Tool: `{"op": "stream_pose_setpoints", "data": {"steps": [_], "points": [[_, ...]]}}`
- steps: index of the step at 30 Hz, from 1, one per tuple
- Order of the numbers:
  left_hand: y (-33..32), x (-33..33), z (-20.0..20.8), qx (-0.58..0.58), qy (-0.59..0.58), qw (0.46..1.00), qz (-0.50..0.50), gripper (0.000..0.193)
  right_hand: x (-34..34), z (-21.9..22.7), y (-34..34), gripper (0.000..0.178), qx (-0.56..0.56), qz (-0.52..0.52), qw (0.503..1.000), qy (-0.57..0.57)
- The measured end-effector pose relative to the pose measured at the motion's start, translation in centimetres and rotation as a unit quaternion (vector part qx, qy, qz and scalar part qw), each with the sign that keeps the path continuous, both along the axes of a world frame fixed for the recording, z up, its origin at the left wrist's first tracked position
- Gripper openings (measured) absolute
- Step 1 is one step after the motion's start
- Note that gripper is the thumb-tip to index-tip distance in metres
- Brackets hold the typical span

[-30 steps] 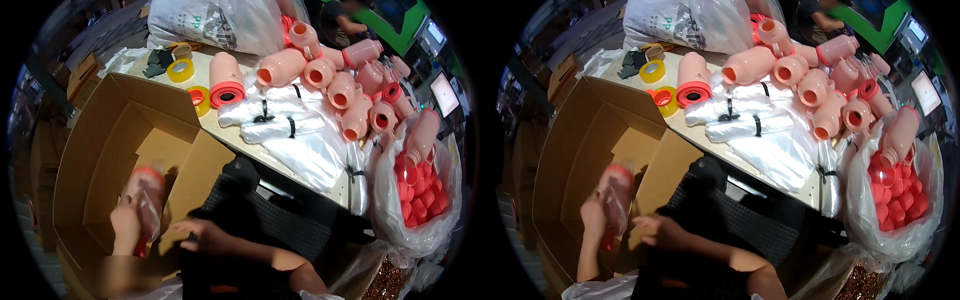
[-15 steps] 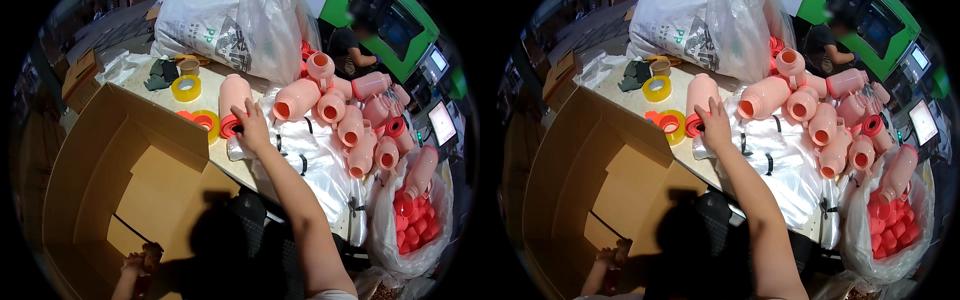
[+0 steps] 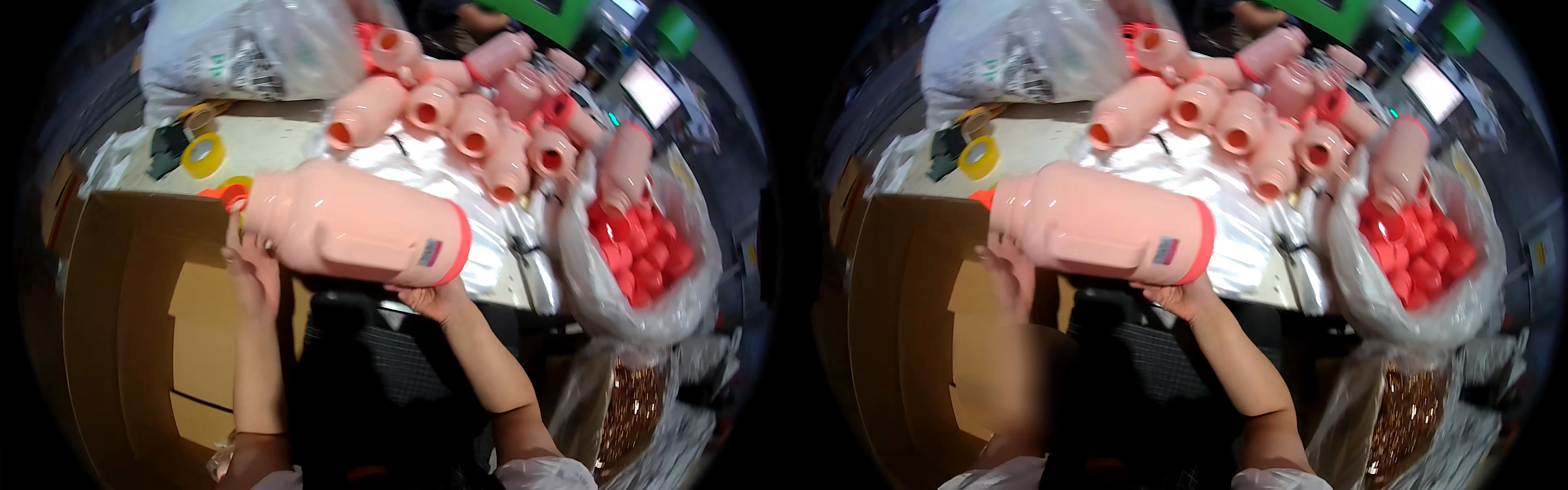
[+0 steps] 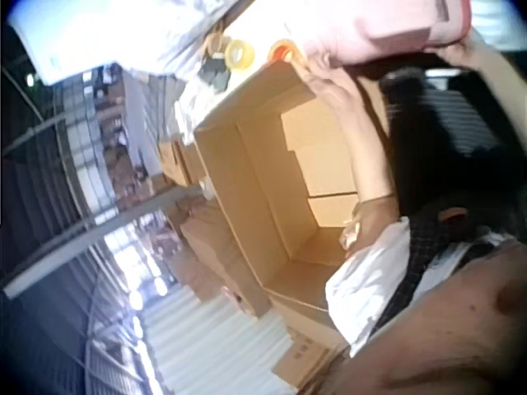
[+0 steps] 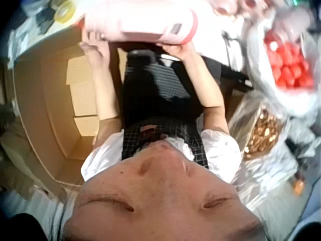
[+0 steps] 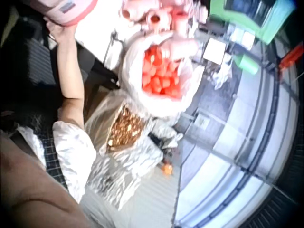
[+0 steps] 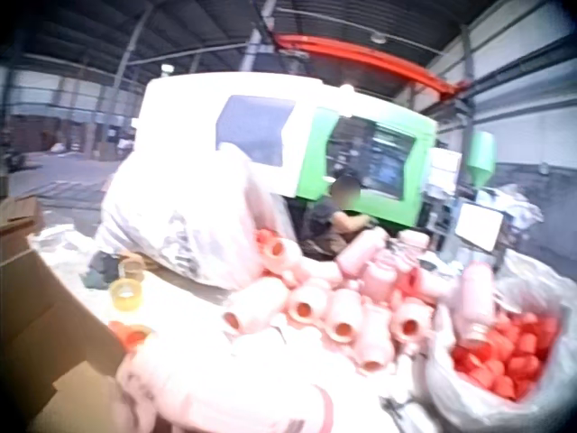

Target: The person assembles pink plastic pitchers by inserting a copper-colored metal ring into the neck and screwing on a red lid. The person then places the completed pitchers into a cardboard box. The person also handles cardboard boxes, folding them and using a handheld scanner on them.

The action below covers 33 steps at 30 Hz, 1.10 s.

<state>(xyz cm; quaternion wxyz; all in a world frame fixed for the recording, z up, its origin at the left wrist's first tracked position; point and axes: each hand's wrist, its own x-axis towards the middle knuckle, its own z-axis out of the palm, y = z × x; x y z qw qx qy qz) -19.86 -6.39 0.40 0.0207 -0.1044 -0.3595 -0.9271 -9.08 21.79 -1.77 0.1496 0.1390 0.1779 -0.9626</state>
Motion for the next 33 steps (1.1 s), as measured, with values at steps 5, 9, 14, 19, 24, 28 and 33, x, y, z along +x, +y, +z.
{"op": "stream_pose_setpoints", "data": {"steps": [5, 9, 14, 19, 24, 28, 33], "points": [[4.7, 1.1, 3.1, 0.058, 0.023, 0.989, -0.13, 0.081, 7.4, 2.1, 1.4, 0.056, 0.151, -0.063, 0.986, -0.031], [5.9, 3.1, 5.0, 0.078, -0.021, 0.983, -0.164, 0.062, 10.3, 3.5, 4.0, 0.071, 0.275, -0.349, 0.896, 0.004], [8.7, 6.4, 6.0, -0.005, 0.051, 0.968, -0.245, 0.072, 14.4, 1.7, 2.7, 0.079, 0.5, -0.316, 0.797, 0.123], [8.8, 6.8, 6.8, -0.11, 0.082, 0.935, -0.326, 0.09, 21.8, 3.4, 3.4, 0.063, 0.49, -0.368, 0.782, 0.115], [11.6, 11.4, 2.3, -0.289, 0.093, 0.829, -0.47, 0.103, 36.9, 9.9, 13.2, 0.007, 0.772, -0.467, 0.382, -0.199], [14.7, 12.9, -0.6, -0.369, 0.002, 0.795, -0.481, 0.096, 50.6, 13.1, 22.6, 0.021, 0.772, -0.225, 0.281, -0.524], [15.2, 11.8, 0.9, -0.34, -0.007, 0.826, -0.449, 0.094, 54.3, 6.0, 24.7, 0.024, 0.755, -0.009, 0.39, -0.527]]}}
